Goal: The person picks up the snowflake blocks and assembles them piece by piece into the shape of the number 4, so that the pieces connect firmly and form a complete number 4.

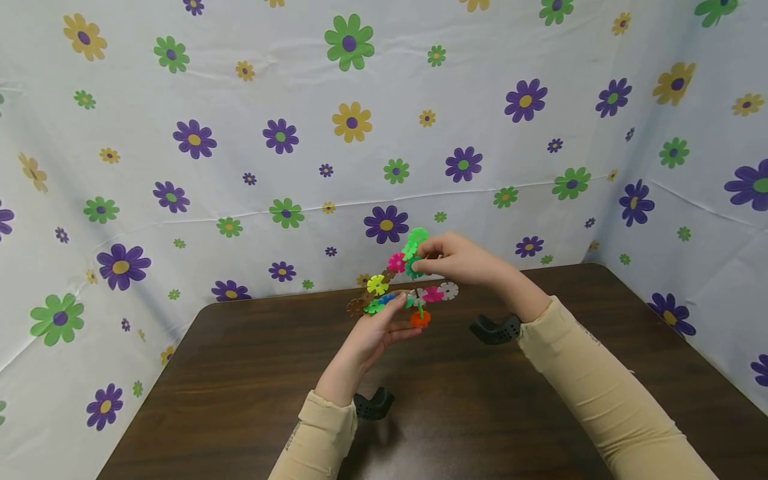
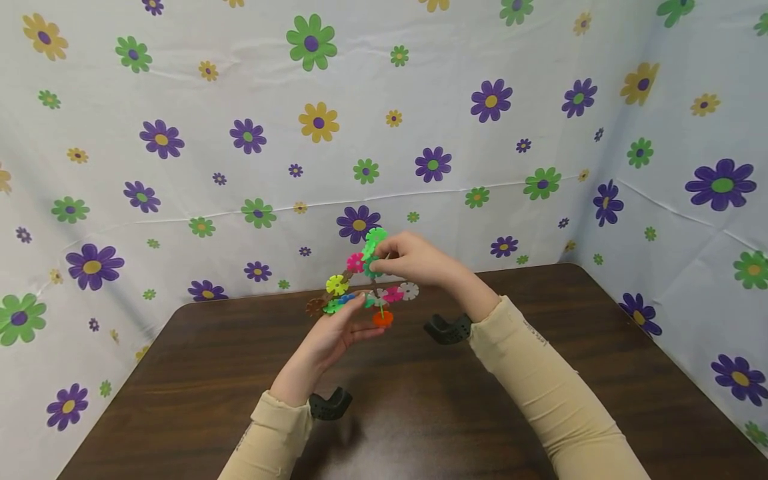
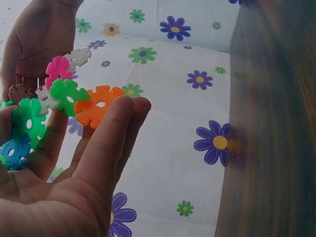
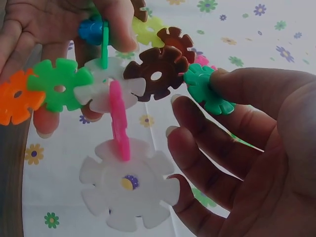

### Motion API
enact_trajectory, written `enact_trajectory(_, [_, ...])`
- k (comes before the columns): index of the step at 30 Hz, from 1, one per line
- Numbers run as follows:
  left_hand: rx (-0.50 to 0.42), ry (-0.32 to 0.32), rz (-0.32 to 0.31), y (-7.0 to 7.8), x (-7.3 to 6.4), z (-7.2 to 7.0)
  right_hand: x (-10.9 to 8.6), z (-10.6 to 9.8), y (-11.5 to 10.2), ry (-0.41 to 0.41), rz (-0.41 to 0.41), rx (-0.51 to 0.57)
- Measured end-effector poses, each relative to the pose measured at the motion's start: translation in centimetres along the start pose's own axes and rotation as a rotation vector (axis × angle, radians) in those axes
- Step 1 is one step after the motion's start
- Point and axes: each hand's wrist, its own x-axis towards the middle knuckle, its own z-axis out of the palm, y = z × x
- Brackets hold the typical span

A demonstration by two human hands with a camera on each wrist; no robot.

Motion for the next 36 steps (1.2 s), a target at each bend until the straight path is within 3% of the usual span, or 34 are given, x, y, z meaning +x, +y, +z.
enact_trajectory(17, [0.02,0.003,-0.027,0.04,-0.1,-0.03,0.13,0.34,-0.5,0.023,0.022,0.018])
enact_trajectory(30, [0.01,0.0,-0.009,-0.01,-0.13,-0.08,-0.08,0.58,-0.73,0.007,-0.03,-0.068])
enact_trajectory(36, [0.016,0.0,-0.017,0.02,-0.09,-0.09,-0.2,1.03,-0.09,0.072,-0.05,-0.08])
